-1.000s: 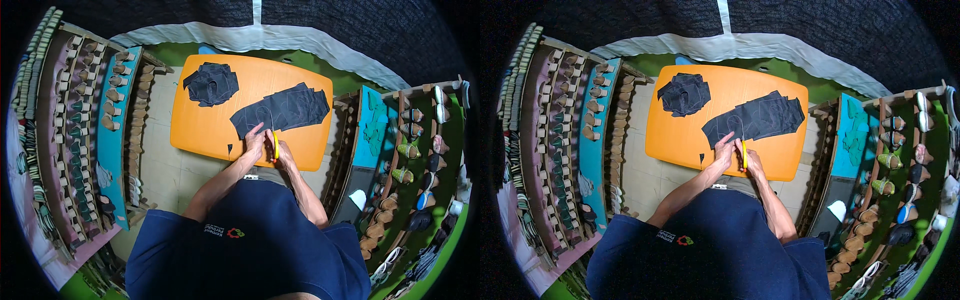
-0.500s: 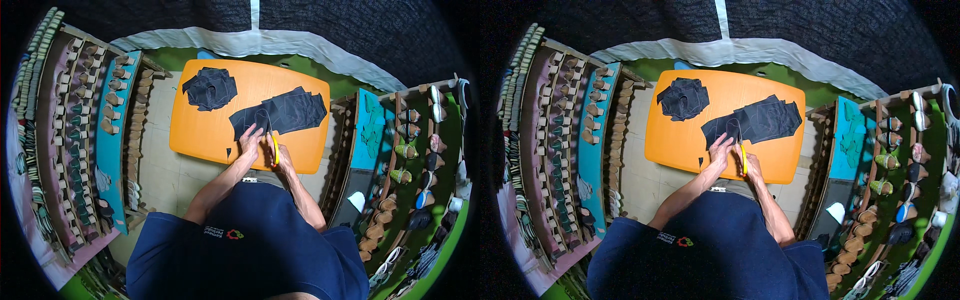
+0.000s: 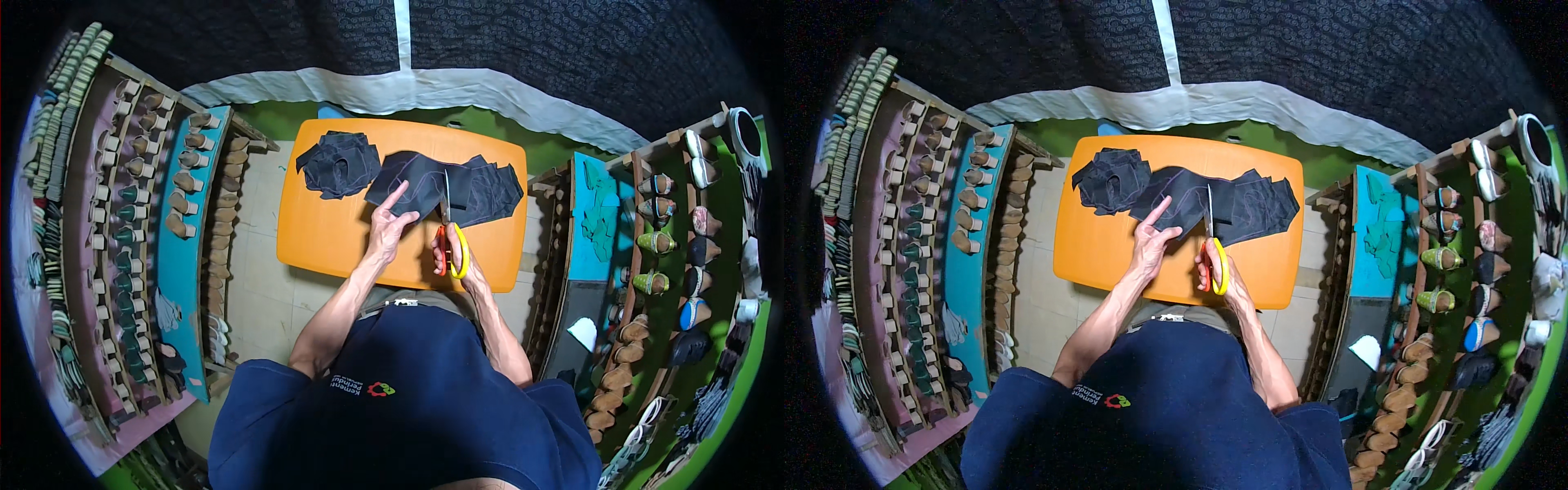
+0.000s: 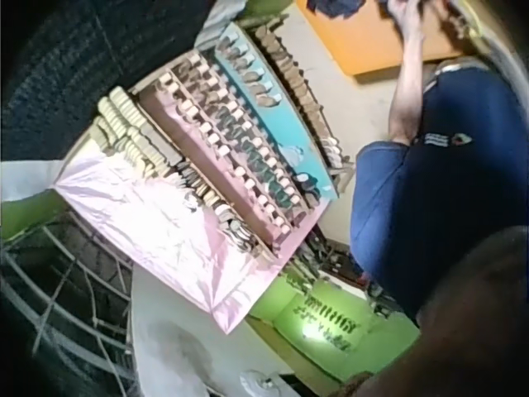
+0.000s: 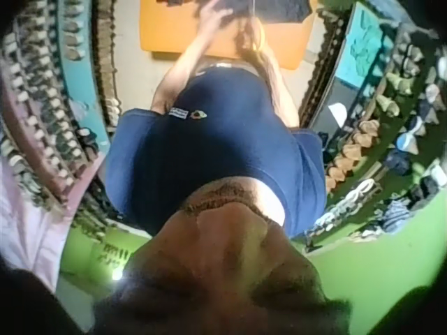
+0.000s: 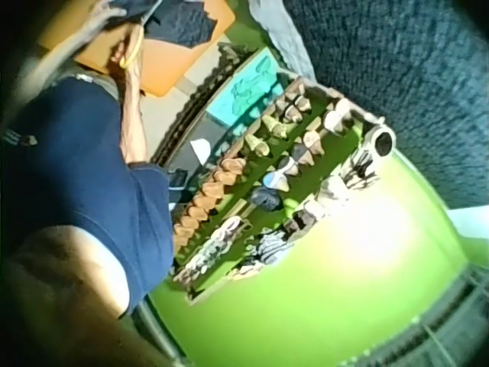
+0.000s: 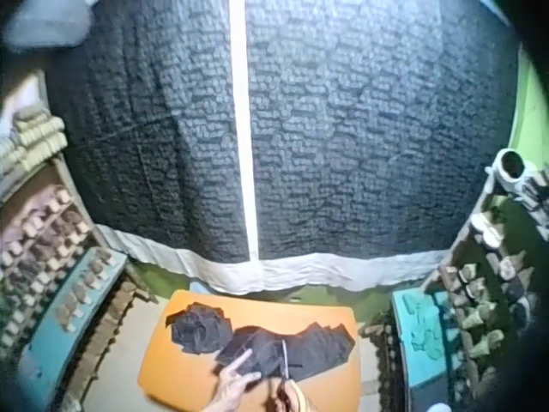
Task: The person uses yellow-handled scissors to cut a stack of black material on an orange table. They repeatedly trim the edges of the material, creating shaped pieces and small offcuts. The workspace is surrounded by shelves filled with shoe lasts.
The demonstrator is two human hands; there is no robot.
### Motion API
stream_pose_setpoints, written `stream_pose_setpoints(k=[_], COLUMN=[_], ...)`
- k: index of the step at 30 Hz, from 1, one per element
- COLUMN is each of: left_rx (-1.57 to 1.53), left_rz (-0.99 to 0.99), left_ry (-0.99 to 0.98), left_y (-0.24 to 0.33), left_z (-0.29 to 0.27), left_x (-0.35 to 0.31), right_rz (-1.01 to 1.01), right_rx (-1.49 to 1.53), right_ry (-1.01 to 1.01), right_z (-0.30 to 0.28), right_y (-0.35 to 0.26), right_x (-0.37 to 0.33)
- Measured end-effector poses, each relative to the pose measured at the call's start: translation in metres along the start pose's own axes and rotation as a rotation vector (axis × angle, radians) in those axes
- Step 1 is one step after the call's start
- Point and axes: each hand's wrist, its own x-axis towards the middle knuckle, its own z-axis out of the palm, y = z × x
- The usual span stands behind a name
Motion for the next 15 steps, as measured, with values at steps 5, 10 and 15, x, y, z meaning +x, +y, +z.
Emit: stream_pose_setpoints(k=[5, 10, 15], left_rx=[0.031, 0.045, 0.05], left_rz=[0.068, 0.112, 0.17], left_ry=[-0.023, -0.068, -0.052], left_y=[0.043, 0.07, 0.079], left_z=[0.006, 0.009, 0.019], left_x=[0.016, 0.028, 0.025], right_rz=[-0.127, -0.218, -0.25], right_rx=[-0.201, -0.246, -0.167], right_ry=[-0.037, -0.08, -0.099], right_z=[0.004, 0.011, 0.019], right_y=[-0.027, -0.042, -0.048], right_x=[-0.02, -0.031, -0.037])
